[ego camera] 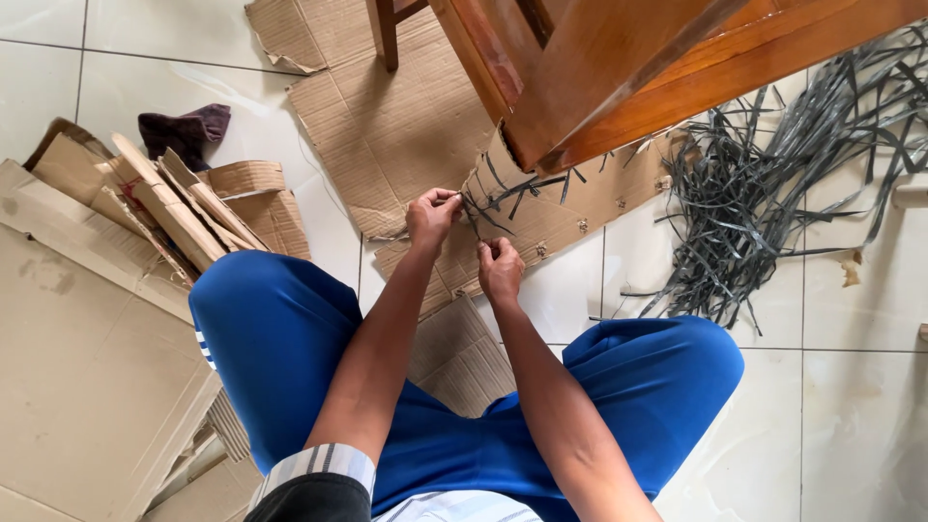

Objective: Wrap wooden chair legs with cardboard strips and plastic ties for protection.

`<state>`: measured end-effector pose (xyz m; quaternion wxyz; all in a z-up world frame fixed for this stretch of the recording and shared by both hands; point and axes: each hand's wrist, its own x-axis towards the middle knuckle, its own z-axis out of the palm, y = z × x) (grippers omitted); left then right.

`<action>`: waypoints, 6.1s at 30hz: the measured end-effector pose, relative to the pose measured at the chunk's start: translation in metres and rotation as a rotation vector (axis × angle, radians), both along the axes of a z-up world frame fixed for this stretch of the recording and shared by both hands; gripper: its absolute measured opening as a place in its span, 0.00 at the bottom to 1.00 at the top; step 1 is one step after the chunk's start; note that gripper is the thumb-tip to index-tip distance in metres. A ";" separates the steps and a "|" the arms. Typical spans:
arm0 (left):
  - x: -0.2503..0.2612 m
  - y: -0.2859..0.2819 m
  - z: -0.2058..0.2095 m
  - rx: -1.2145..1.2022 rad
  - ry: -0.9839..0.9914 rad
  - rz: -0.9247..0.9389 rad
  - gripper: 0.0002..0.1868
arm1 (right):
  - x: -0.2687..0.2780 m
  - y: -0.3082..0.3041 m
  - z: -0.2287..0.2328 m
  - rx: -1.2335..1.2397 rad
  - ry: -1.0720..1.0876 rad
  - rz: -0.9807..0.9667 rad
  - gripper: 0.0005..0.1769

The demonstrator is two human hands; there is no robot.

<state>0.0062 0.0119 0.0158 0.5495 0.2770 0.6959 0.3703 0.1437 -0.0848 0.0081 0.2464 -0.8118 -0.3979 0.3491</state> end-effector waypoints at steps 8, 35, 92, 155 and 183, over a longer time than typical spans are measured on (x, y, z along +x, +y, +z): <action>0.003 0.000 0.007 0.048 -0.089 0.058 0.07 | -0.014 -0.012 0.028 0.023 -0.003 0.039 0.07; 0.008 -0.033 -0.009 0.003 0.339 -0.280 0.12 | -0.014 -0.045 0.022 0.098 -0.005 0.375 0.08; 0.135 -0.124 0.005 0.141 0.826 -1.547 0.30 | 0.328 -0.042 -0.007 -0.123 -0.311 -0.186 0.24; -0.005 -0.085 -0.054 -0.108 -0.053 0.087 0.10 | 0.049 -0.050 0.036 -0.072 0.406 0.117 0.13; -0.031 0.014 -0.100 0.200 -0.036 -0.219 0.20 | 0.043 0.074 -0.025 0.009 1.002 -0.510 0.11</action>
